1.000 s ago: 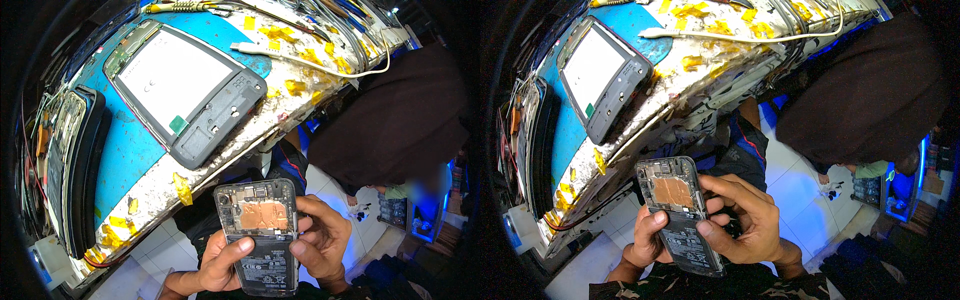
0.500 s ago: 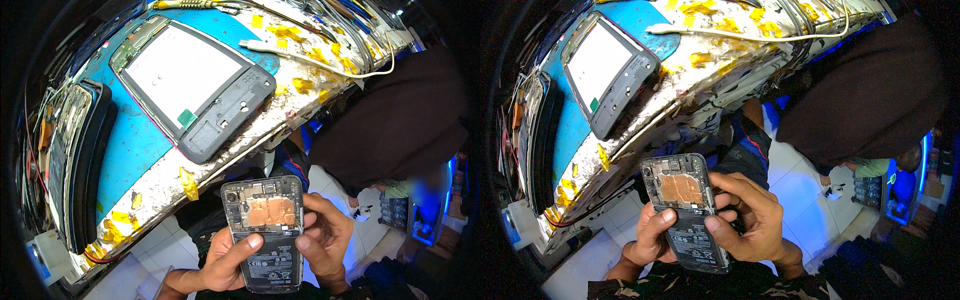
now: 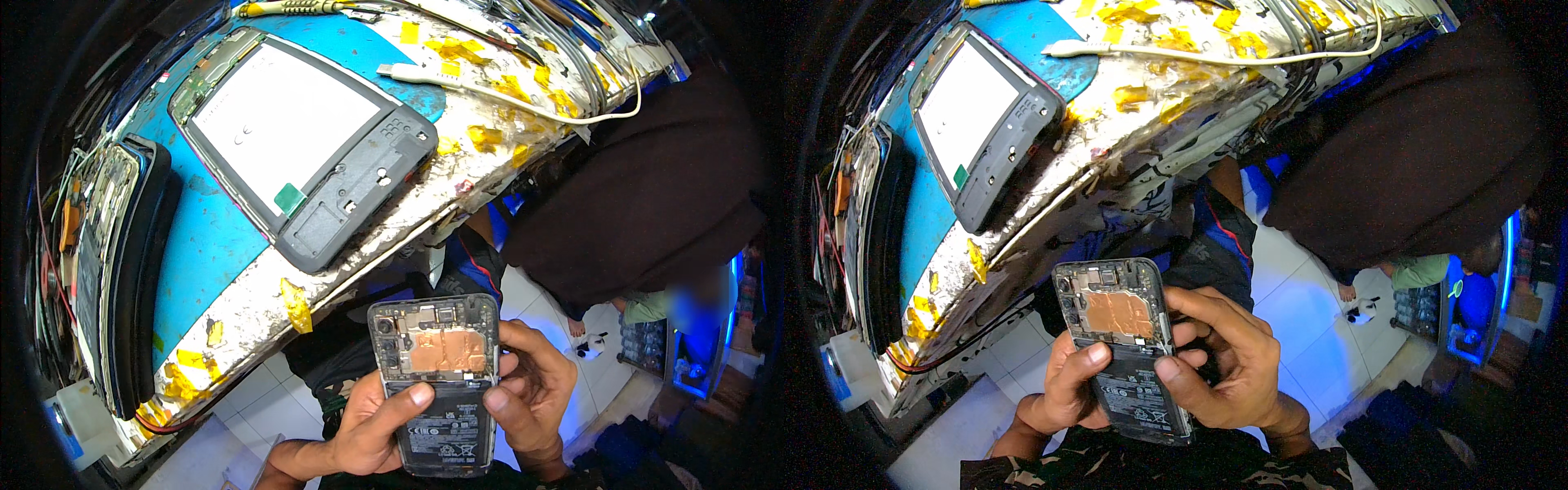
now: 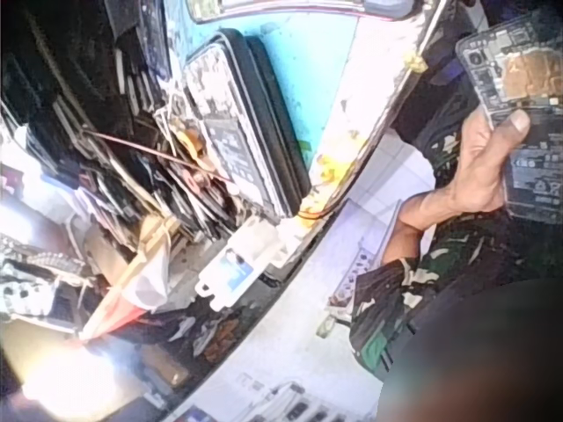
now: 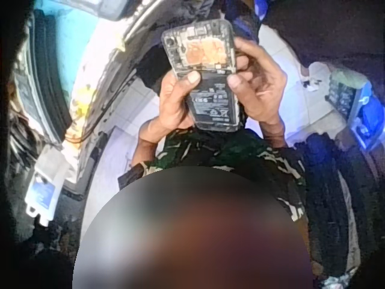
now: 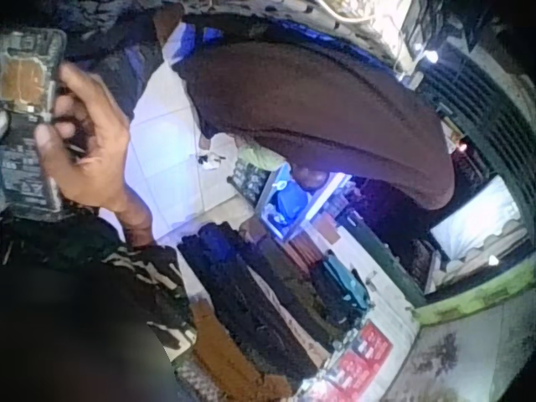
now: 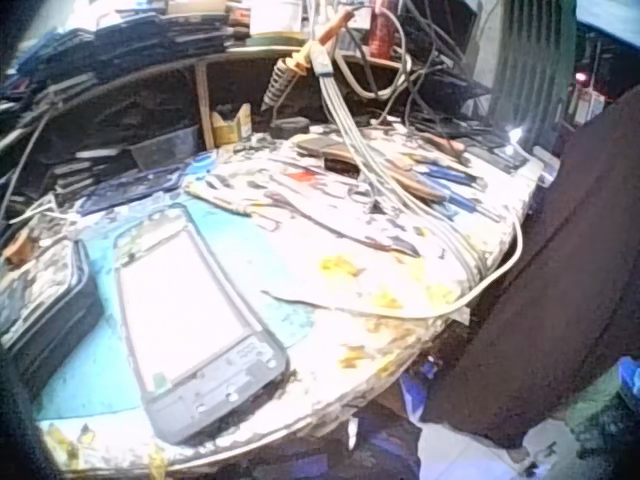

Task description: The person disassembles and reassembles several smartphones on a cluttered workbench. They remove back covers, disconnect and reconnect internal components, and handle multiple devices one at a time. The person also connects a charging cable to one phone to test it.

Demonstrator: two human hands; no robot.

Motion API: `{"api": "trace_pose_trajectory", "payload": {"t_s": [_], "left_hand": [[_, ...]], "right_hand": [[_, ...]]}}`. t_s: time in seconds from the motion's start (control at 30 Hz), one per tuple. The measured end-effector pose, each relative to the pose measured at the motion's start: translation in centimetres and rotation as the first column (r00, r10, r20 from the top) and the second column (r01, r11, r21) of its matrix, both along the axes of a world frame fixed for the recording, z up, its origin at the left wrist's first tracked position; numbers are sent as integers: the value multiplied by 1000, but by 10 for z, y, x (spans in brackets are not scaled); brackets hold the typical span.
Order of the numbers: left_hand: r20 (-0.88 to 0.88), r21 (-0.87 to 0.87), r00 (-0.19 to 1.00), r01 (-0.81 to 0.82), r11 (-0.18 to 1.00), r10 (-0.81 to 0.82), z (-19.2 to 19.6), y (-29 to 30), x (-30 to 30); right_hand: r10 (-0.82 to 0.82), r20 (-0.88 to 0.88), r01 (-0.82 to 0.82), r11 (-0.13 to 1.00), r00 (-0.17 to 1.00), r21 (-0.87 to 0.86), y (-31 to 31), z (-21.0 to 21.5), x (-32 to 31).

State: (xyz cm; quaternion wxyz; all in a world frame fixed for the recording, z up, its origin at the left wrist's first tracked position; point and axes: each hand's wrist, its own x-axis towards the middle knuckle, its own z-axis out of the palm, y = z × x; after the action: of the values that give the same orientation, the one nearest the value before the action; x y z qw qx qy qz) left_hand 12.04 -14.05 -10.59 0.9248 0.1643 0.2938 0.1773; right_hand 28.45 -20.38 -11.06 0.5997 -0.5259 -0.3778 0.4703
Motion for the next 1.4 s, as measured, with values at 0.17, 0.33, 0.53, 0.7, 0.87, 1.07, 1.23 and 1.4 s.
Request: {"api": "trace_pose_trajectory", "payload": {"t_s": [0.17,0.33,0.53,0.7,0.87,1.07,1.23,1.4], "left_hand": [[146,-73,988,-46,996,57,-5,-1,-2],[70,-87,995,-69,994,75,-6,-6,-3],[16,72,992,-126,989,126,-9,-15,-2],[-12,165,994,-101,981,104,-13,-14,0],[55,118,992,-117,986,111,-12,-11,15],[160,162,971,-203,966,178,-18,-9,25],[179,249,969,-209,946,168,-24,-10,33],[132,332,947,-322,887,294,-36,-1,39]], "right_hand": [[-36,-48,36,999,998,10,-2,1,-4],[-29,-4,29,999,1000,21,0,-1,-2],[-85,165,97,993,983,-67,2,2,-3],[-30,209,53,993,977,-109,1,-2,1],[-25,356,48,997,934,-56,-7,1,0],[354,777,-248,933,520,-260,-33,12,1],[157,747,-185,982,646,-46,-42,-13,10],[31,-361,-120,967,932,-226,-56,-14,19]]}}
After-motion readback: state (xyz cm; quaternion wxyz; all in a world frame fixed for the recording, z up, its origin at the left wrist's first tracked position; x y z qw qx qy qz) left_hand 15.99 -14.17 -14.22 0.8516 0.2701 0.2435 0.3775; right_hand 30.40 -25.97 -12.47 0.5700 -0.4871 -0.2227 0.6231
